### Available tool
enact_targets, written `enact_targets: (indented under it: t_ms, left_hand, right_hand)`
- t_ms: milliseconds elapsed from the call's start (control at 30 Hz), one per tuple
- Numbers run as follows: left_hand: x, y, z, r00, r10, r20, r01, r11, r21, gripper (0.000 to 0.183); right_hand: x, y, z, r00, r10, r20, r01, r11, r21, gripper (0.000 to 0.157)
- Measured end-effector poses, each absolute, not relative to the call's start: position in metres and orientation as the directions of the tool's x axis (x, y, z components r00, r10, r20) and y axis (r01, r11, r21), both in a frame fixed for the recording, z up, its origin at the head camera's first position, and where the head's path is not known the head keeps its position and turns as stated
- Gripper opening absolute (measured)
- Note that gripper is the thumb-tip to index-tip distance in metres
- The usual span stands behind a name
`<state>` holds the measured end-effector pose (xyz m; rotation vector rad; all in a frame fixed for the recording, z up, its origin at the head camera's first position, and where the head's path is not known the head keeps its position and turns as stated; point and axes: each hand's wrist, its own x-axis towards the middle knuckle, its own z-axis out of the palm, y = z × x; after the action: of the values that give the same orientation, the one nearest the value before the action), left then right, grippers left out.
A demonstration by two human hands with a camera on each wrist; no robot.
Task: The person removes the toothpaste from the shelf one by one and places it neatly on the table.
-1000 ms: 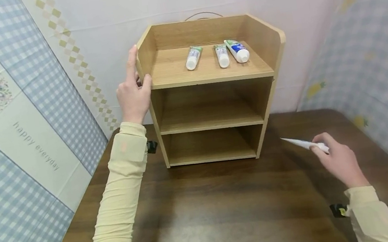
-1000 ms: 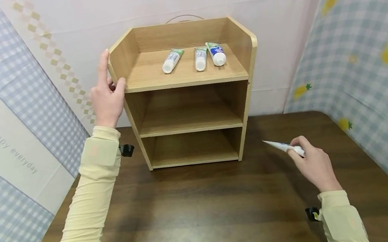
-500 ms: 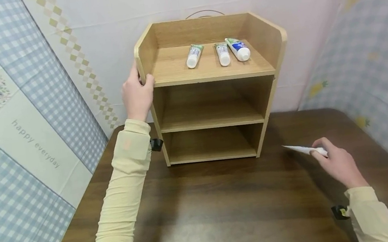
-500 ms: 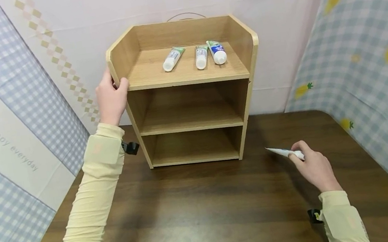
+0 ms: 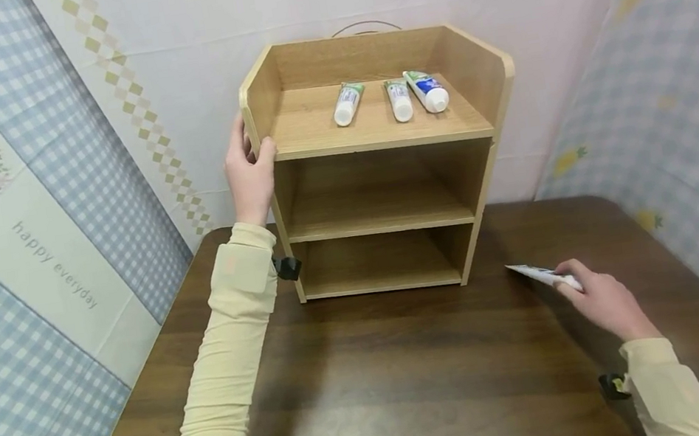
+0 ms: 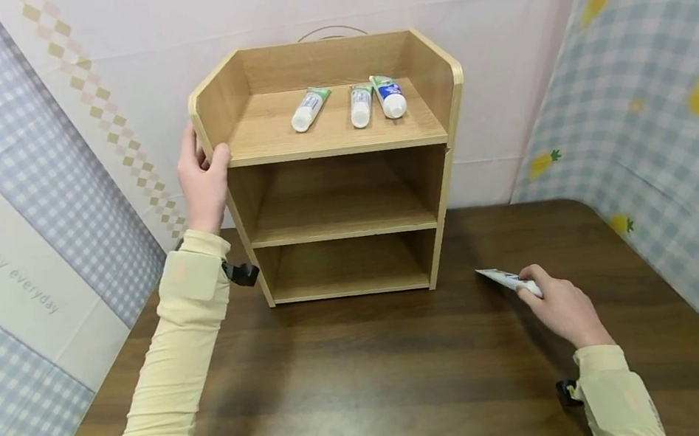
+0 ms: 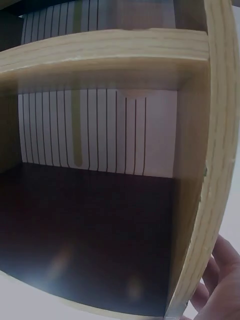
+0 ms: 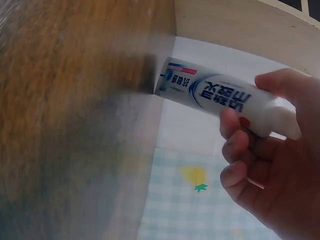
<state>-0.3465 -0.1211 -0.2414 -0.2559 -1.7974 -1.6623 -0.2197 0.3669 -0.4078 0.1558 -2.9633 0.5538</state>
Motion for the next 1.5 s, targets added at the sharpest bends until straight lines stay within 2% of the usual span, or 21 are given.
enact_targets:
  t_ms: [167,400,633,767,1200,1300,1500]
  left_hand:
    - [-0.346,-0.117,-0.244,-0.744,-0.303,0.596,0.58,0.151,0.801,0.056]
    - [-0.349,-0.112,-0.246,-0.736,-0.315,0.599,0.585,0.147,0.797,0.056]
    - [-0.342,-0.107,-0.243,-0.733,-0.327,0.597,0.583,0.152,0.798,0.057]
    - [-0.35,-0.107,-0.249,-0.729,-0.329,0.6,0.584,0.158,0.796,0.058]
    - [-0.356,-0.104,-0.253,-0.724,-0.315,0.614,0.59,0.177,0.787,0.058]
    - [-0.355,-0.106,-0.252,-0.72,-0.324,0.614,0.59,0.179,0.787,0.058]
    - [-0.34,-0.105,-0.24,-0.718,-0.349,0.602,0.579,0.18,0.795,0.059]
  right_hand:
    - [-0.227,0.369,-0.416,-0.987,-0.149,0.066,-0.162,0.938,-0.307,0.032]
    - [-0.239,0.369,-0.43,-0.97,-0.225,-0.096,-0.188,0.937,-0.294,0.051]
    - [-0.249,0.365,-0.433,-0.962,-0.248,-0.116,-0.216,0.947,-0.237,0.055]
    - [-0.253,0.361,-0.435,-0.956,-0.249,-0.154,-0.213,0.953,-0.217,0.057]
    - [-0.267,0.362,-0.435,-0.924,-0.236,-0.301,-0.141,0.941,-0.307,0.055]
    - [-0.271,0.36,-0.428,-0.928,-0.24,-0.286,-0.158,0.946,-0.282,0.059]
    - [-0.276,0.351,-0.405,-0.962,-0.231,-0.148,-0.205,0.964,-0.171,0.058]
